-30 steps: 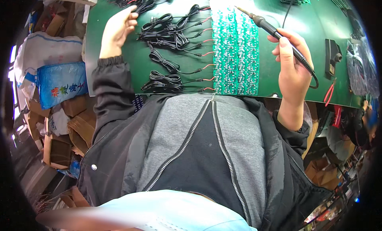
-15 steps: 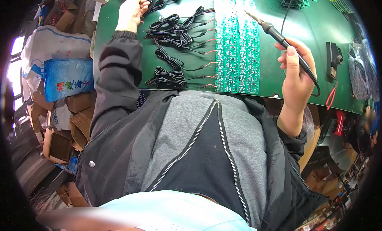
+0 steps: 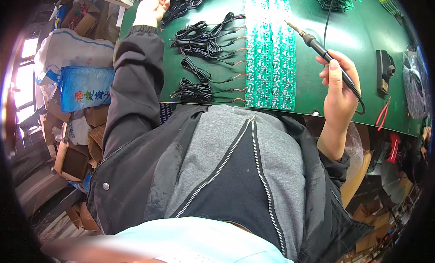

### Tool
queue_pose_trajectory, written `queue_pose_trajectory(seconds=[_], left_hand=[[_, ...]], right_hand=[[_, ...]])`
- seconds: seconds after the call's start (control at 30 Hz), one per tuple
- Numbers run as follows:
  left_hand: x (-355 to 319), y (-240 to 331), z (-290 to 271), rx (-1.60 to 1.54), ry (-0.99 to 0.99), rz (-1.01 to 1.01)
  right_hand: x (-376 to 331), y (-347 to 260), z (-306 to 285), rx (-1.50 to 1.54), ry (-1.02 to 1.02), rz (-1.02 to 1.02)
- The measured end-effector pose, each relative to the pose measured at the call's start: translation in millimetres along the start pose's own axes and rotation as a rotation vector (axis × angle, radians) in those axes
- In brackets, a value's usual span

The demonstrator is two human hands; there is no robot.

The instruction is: Soldering wires onto a series of printed circuit boards on a workbench.

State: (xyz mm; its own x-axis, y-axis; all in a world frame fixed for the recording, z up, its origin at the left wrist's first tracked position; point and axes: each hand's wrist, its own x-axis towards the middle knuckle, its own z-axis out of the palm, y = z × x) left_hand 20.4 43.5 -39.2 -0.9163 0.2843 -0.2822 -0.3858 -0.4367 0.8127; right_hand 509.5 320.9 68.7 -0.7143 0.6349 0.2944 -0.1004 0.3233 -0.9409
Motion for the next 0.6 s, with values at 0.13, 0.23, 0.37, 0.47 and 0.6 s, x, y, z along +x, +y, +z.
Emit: queue_pose_trajectory(seconds=[0.13, 0.23, 0.37, 0.47, 0.6], left_hand=[[-6, -2, 14, 0.204, 0.04, -0.005], [-33, -3, 11, 0.32, -0.026, 0.164], [-105, 60, 52, 0.521, -0.273, 0.455], [-154, 124, 95, 0.784, -0.3, 0.531], [-185, 173, 131, 1.165, -0.382, 0.479]], right_hand=[[-3, -4, 3, 0.011, 0.02, 0.027], [-2, -1, -1, 0.021, 0.026, 0.031], [0, 4, -9, -0.014, 0.038, 0.035], [-2, 6, -12, -0.015, 0.058, 0.043], [2, 9, -2, 0.028, 0.027, 0.04]])
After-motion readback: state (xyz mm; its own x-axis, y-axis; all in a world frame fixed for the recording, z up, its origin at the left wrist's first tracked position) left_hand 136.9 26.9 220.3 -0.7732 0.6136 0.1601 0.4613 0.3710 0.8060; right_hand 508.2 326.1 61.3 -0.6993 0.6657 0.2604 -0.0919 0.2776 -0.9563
